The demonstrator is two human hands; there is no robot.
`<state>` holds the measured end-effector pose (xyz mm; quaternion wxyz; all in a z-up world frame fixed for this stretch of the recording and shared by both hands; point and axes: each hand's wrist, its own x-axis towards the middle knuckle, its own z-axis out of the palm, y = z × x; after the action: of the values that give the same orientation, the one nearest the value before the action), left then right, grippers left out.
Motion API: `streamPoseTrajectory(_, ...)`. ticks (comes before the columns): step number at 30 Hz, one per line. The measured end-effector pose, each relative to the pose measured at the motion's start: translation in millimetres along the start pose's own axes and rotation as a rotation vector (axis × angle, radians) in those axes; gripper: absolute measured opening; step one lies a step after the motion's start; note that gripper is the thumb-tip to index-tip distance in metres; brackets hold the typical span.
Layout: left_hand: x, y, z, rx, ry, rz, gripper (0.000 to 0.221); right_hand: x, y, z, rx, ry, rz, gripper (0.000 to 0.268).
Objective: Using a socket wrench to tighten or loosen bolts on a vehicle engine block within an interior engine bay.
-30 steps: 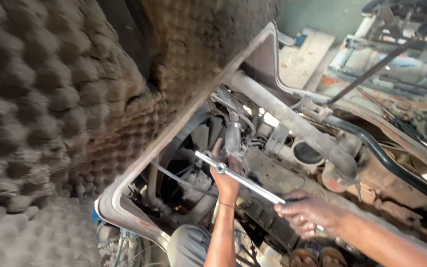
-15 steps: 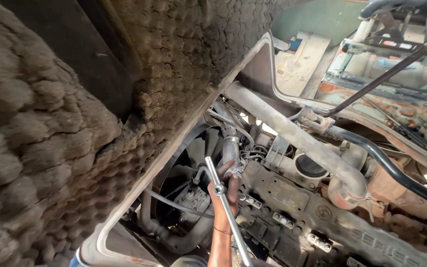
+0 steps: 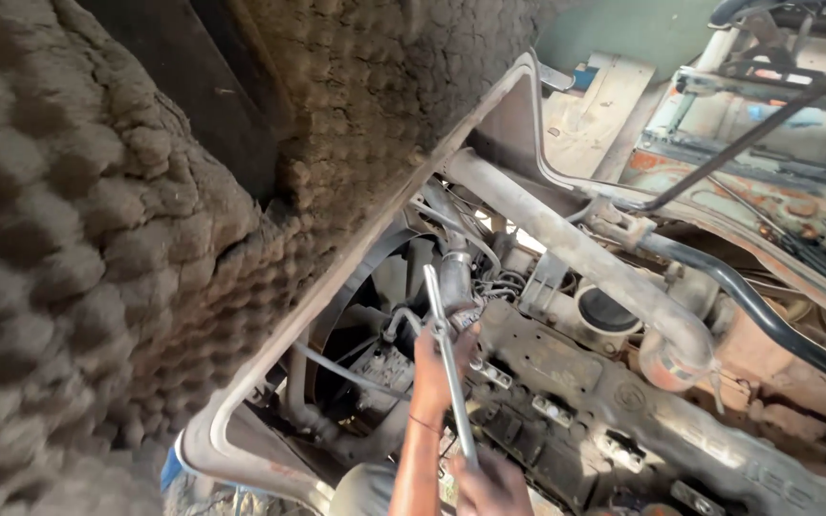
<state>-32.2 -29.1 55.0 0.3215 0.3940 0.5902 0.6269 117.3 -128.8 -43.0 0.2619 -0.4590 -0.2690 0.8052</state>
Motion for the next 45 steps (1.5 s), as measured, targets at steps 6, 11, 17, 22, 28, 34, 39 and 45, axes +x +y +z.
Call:
streamPoseTrajectory(6,-15,4,-28,-0.133,-0.205,-0.021,0.046,-46,-104,58,-0.125,0.017,-0.010,0.019)
streamPoseTrajectory(11,-33,48,-28,-0.471,-0.219,-0.265,0.069,-41,-98,52,-0.186,-0.069,-0.160,0.028)
streamPoseTrajectory(17,-32,50,2,0.774,0.072,-0.198,0.084,-44,-220,45,-1.572,-0.056,-0.667,0.051)
streamPoseTrajectory(22,-26,54,12,0.935,0.111,-0.307,0.075,34,-294,73,-2.063,-0.389,-1.640,0.075)
streamPoseTrajectory(28,-73,55,42,1.265,0.272,-0.259,0.084,78,-292,135,-2.420,-0.789,-1.533,0.014)
streamPoseTrajectory(34,-134,29,47,1.555,0.365,-0.201,0.024,104,-274,127,-2.432,-0.663,-1.658,0.023)
streamPoseTrajectory(39,-134,27,8,1.555,0.311,-0.151,0.015,98,-268,114,-2.321,-0.648,-1.525,0.020)
streamPoseTrajectory(45,-123,18,-50,1.745,0.088,0.119,0.035,81,-271,69,-2.350,-0.420,-1.309,0.025)
